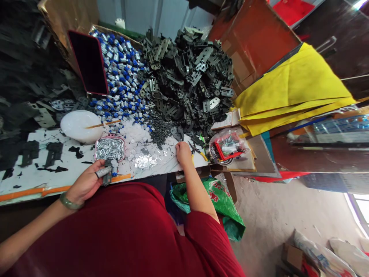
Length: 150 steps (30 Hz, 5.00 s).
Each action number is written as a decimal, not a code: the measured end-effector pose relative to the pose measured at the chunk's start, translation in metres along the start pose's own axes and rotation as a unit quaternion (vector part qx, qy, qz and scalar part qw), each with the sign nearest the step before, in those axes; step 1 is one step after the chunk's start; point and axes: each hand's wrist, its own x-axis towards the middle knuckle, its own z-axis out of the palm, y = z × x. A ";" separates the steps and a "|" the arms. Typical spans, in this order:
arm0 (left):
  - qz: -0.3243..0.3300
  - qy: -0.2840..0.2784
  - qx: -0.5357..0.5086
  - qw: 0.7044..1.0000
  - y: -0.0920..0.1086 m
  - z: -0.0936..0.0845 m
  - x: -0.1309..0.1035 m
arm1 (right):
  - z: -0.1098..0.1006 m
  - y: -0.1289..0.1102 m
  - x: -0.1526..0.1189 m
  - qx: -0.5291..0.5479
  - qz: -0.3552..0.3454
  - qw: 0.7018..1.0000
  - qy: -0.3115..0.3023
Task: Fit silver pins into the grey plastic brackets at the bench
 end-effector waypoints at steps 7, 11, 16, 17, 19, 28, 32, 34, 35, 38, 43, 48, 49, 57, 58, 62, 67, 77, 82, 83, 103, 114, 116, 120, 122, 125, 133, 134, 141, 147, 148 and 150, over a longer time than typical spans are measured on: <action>0.000 -0.001 -0.002 1.000 0.000 -0.001 -0.001 | -0.004 -0.004 0.000 -0.055 -0.011 0.998 -0.019; -0.001 -0.004 0.001 1.000 -0.001 -0.001 0.000 | -0.004 -0.011 -0.003 -0.131 -0.056 0.990 -0.025; 0.003 -0.007 0.013 1.000 -0.002 0.001 0.000 | -0.006 -0.021 -0.009 -0.188 -0.073 0.978 -0.046; 0.005 -0.006 0.017 1.000 -0.002 0.002 -0.001 | -0.006 -0.025 -0.010 -0.177 -0.071 0.981 -0.044; 0.013 -0.002 0.024 1.000 -0.002 0.005 -0.001 | -0.003 -0.036 -0.010 -0.111 -0.056 0.992 -0.020; 0.030 0.008 0.019 0.999 0.003 0.014 -0.001 | 0.031 -0.162 -0.034 0.444 -0.125 0.879 -0.122; 0.052 0.011 0.019 0.998 0.002 0.007 0.001 | 0.031 -0.184 -0.041 0.473 -0.207 0.839 -0.171; 0.061 0.012 0.020 0.998 0.002 0.004 0.003 | 0.030 -0.184 -0.041 0.454 -0.250 0.841 -0.157; 0.063 0.012 0.022 0.998 0.001 0.004 0.003 | 0.029 -0.184 -0.041 0.439 -0.272 0.844 -0.142; 0.069 0.011 0.024 0.997 0.000 0.003 0.006 | 0.028 -0.184 -0.043 0.379 -0.332 0.859 -0.089; 0.079 0.018 0.041 0.996 0.001 0.002 0.007 | 0.024 -0.188 -0.048 0.300 -0.366 0.875 -0.101; 0.095 -0.014 0.076 0.992 0.008 -0.002 0.000 | 0.033 -0.189 -0.039 0.385 -0.256 0.872 -0.158; 0.092 -0.023 0.070 0.993 0.009 -0.003 -0.002 | 0.037 -0.191 -0.033 0.412 -0.228 0.866 -0.171; 0.107 0.006 0.028 0.994 0.019 -0.022 -0.004 | 0.023 -0.242 0.038 0.500 -0.158 0.848 -0.075; 0.110 0.017 0.025 0.993 0.022 -0.026 -0.004 | 0.014 -0.251 0.043 0.479 -0.199 0.853 -0.060; 0.136 0.065 0.003 0.988 0.034 -0.041 -0.002 | -0.013 -0.274 0.057 0.428 -0.282 0.859 0.016; 0.148 0.113 -0.023 0.982 0.050 -0.050 0.004 | -0.017 -0.274 0.060 0.439 -0.262 0.859 0.025; 0.156 0.113 -0.047 0.980 0.067 -0.048 0.003 | -0.029 -0.238 0.018 0.520 -0.204 0.829 -0.039; 0.147 0.104 -0.028 0.983 0.065 -0.049 -0.002 | -0.034 -0.227 0.014 0.502 -0.215 0.835 -0.068; 0.143 0.101 -0.025 0.984 0.063 -0.049 -0.003 | -0.033 -0.225 0.016 0.502 -0.211 0.836 -0.065; 0.074 0.026 0.017 0.997 0.029 -0.036 -0.002 | -0.006 -0.114 0.075 0.207 0.133 0.957 0.151; 0.076 0.028 -0.001 0.997 0.024 -0.025 -0.005 | -0.002 -0.109 0.061 0.112 -0.081 0.979 0.148; 0.080 0.023 -0.008 0.996 0.023 -0.022 -0.001 | -0.007 -0.109 0.051 0.108 -0.102 0.981 0.126; 0.078 0.009 -0.021 0.997 0.023 -0.015 0.001 | -0.025 -0.117 0.033 0.154 -0.168 0.973 0.046; 0.077 0.007 -0.026 0.997 0.022 -0.012 0.002 | -0.031 -0.125 0.023 0.231 -0.161 0.959 0.021; 0.084 0.004 -0.018 0.996 0.020 -0.008 0.003 | -0.031 -0.144 0.004 0.385 -0.114 0.910 -0.099; 0.086 -0.053 0.074 0.992 0.013 -0.005 -0.001 | 0.000 -0.193 -0.031 0.459 -0.107 0.790 -0.392; 0.084 -0.060 0.084 0.991 0.013 -0.006 -0.003 | 0.002 -0.196 -0.030 0.449 -0.117 0.804 -0.370; 0.116 -0.075 0.129 0.982 0.017 -0.005 -0.007 | 0.009 -0.195 -0.029 0.390 -0.146 0.843 -0.341; 0.203 -0.057 0.248 0.945 0.019 -0.001 -0.015 | 0.017 -0.186 -0.043 0.399 -0.203 0.808 -0.381; 0.220 -0.043 0.277 0.934 0.020 0.000 -0.017 | 0.017 -0.185 -0.045 0.400 -0.217 0.812 -0.366; 0.242 -0.021 0.325 0.914 0.021 0.000 -0.020 | 0.015 -0.185 -0.047 0.395 -0.242 0.819 -0.338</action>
